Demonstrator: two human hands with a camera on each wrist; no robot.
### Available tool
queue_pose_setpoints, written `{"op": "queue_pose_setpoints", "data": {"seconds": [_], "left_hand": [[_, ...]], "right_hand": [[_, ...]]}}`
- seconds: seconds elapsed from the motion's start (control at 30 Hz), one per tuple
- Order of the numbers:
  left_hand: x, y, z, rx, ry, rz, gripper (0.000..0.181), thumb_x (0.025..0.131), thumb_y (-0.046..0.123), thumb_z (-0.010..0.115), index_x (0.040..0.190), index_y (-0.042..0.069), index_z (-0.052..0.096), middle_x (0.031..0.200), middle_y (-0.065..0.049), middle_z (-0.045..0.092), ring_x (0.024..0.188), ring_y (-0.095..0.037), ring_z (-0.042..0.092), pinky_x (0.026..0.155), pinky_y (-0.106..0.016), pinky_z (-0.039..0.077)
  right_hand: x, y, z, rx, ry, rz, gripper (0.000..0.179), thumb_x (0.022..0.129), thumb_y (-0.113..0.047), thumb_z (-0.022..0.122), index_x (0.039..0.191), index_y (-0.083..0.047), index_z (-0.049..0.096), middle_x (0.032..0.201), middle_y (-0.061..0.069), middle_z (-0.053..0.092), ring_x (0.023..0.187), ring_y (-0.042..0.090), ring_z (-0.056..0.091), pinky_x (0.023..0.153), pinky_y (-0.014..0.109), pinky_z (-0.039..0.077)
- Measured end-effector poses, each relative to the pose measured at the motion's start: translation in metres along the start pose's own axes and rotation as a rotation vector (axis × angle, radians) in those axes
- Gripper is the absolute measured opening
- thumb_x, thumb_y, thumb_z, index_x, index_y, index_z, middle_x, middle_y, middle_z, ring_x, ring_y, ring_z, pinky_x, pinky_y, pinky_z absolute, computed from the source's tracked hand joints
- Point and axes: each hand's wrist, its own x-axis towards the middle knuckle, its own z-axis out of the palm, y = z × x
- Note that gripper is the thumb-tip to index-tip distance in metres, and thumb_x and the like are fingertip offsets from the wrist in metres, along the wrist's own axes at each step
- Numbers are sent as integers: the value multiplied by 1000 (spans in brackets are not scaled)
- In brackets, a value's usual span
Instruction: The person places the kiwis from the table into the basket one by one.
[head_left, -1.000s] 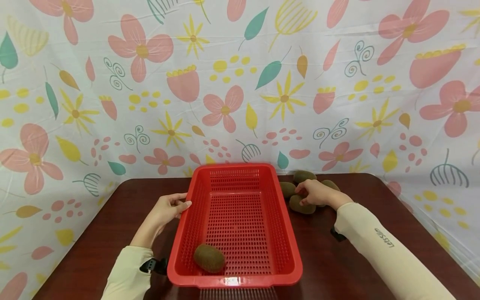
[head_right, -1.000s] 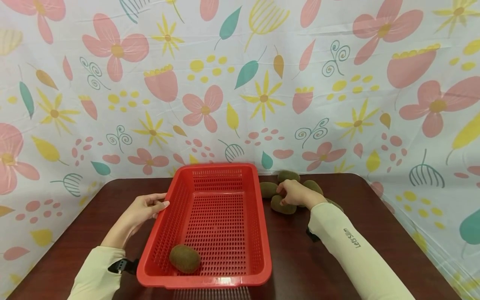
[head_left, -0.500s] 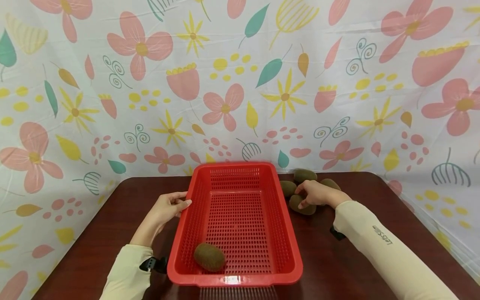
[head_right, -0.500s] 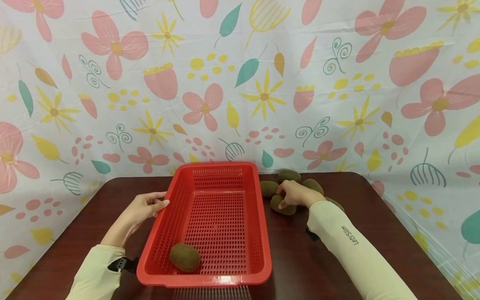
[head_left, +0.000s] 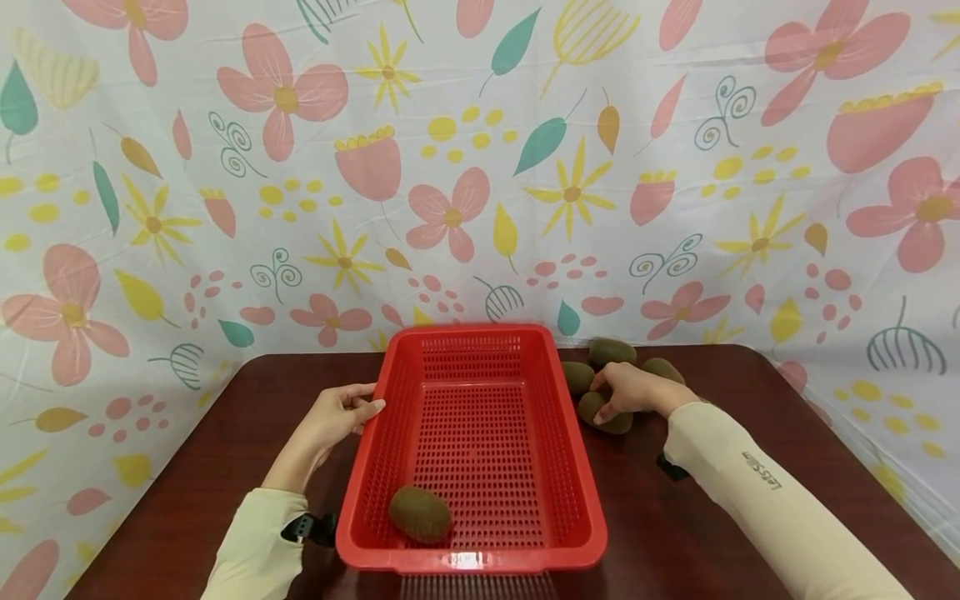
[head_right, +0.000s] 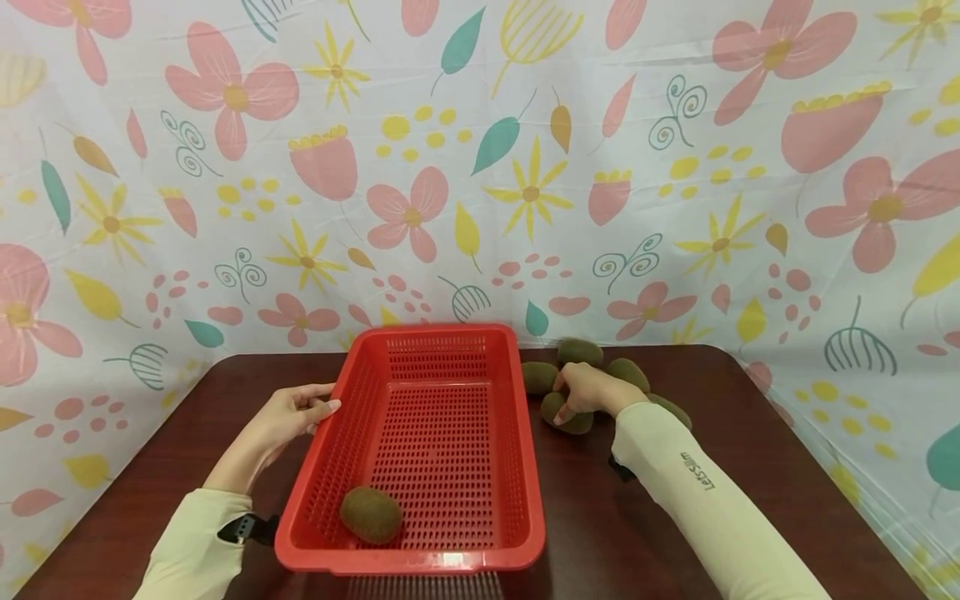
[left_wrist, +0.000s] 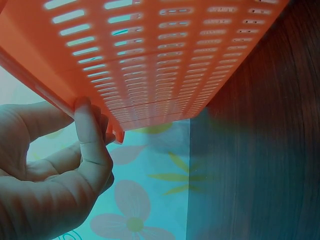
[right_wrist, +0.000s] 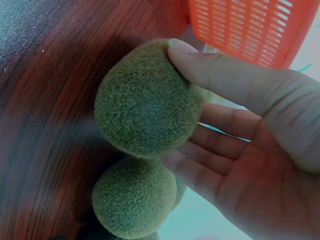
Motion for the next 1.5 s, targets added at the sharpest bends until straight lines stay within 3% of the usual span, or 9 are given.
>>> {"op": "queue_pose_setpoints", "data": {"seconds": [0.73, 1.07, 1.37, 1.5], "left_hand": [[-2, 1, 1, 2, 9, 3, 47, 96, 16, 61, 138, -3, 49, 89, -12, 60, 73, -20, 64, 71, -36, 56], [-4, 2, 2, 7, 20, 6, 47, 96, 17, 61, 137, -3, 51, 89, -12, 61, 72, -20, 64, 70, -36, 56], [-3, 2, 1, -16, 12, 1, 48, 96, 16, 61, 138, -3, 49, 88, -13, 60, 72, -23, 66, 71, -37, 57], [-2, 2, 1, -11, 13, 1, 47, 96, 17, 61, 137, -3, 50, 88, -13, 61, 72, -22, 65, 70, -36, 57]], "right_hand": [[-15, 0, -25, 78, 56, -42, 47, 78, -26, 81, 110, 5, 67, 98, 9, 69, 93, 28, 63, 78, 41, 53], [-22, -9, -42, 73, 96, -30, 56, 81, -32, 78, 117, 9, 63, 111, 19, 66, 104, 35, 60, 86, 49, 50], [-26, -19, -58, 87, 129, -56, 59, 83, -30, 76, 120, 13, 60, 114, 22, 65, 106, 35, 60, 87, 48, 50], [-24, -25, -62, 83, 153, -81, 52, 81, -29, 78, 116, 7, 66, 104, 13, 70, 91, 23, 64, 78, 39, 53]]}}
